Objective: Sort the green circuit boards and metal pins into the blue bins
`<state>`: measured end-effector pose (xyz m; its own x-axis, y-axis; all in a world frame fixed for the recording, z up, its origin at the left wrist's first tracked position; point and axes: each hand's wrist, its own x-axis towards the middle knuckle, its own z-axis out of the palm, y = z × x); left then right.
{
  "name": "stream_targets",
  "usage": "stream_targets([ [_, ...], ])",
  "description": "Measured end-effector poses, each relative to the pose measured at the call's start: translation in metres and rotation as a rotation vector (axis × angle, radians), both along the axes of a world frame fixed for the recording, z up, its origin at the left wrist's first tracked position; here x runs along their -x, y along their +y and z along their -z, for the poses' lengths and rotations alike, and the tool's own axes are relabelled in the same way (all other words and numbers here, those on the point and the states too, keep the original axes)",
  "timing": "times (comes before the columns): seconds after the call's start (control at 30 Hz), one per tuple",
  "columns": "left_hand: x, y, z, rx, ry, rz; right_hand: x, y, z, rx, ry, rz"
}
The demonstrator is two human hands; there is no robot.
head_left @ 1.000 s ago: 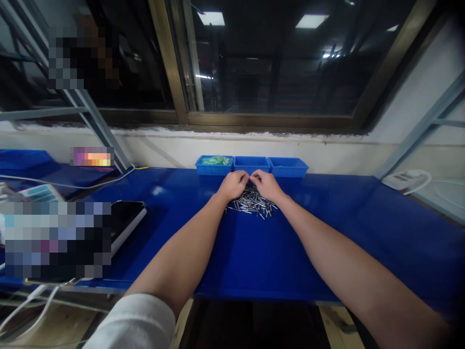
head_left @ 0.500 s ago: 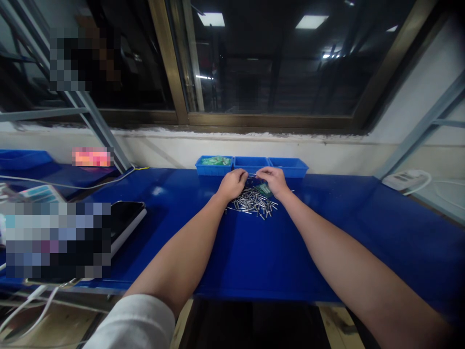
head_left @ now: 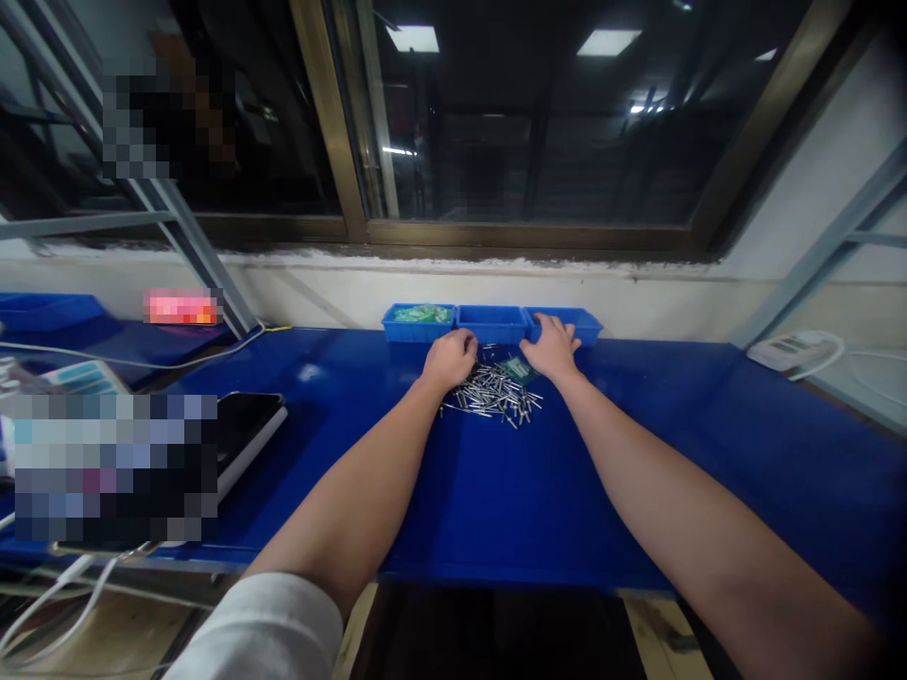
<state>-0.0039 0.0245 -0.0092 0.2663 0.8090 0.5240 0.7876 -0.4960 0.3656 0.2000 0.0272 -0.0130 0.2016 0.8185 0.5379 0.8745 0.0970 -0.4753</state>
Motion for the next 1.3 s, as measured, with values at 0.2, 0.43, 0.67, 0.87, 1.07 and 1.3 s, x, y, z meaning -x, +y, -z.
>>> stream_targets([
  [0.2, 0.001, 0.001, 0.001, 0.020, 0.030, -0.008, -0.001, 0.001, 0.004, -0.003, -0.023, -0.095],
  [0.43, 0.003, 0.009, 0.007, 0.087, 0.066, 0.052, 0.022, -0.010, 0.001, 0.080, -0.183, -0.411],
  [0.67, 0.003, 0.012, 0.011, 0.072, 0.105, 0.093, 0.030, -0.007, 0.008, 0.166, -0.265, -0.518],
  [0.87, 0.002, 0.010, 0.009, 0.082, 0.118, 0.094, 0.033, -0.011, 0.002, 0.123, -0.242, -0.604],
  [1.07, 0.002, 0.010, 0.010, 0.083, 0.112, 0.104, 0.034, -0.015, -0.001, 0.107, -0.162, -0.660],
  [1.3, 0.003, 0.009, 0.007, 0.043, 0.092, 0.135, 0.037, -0.017, -0.003, 0.005, -0.109, -0.627],
])
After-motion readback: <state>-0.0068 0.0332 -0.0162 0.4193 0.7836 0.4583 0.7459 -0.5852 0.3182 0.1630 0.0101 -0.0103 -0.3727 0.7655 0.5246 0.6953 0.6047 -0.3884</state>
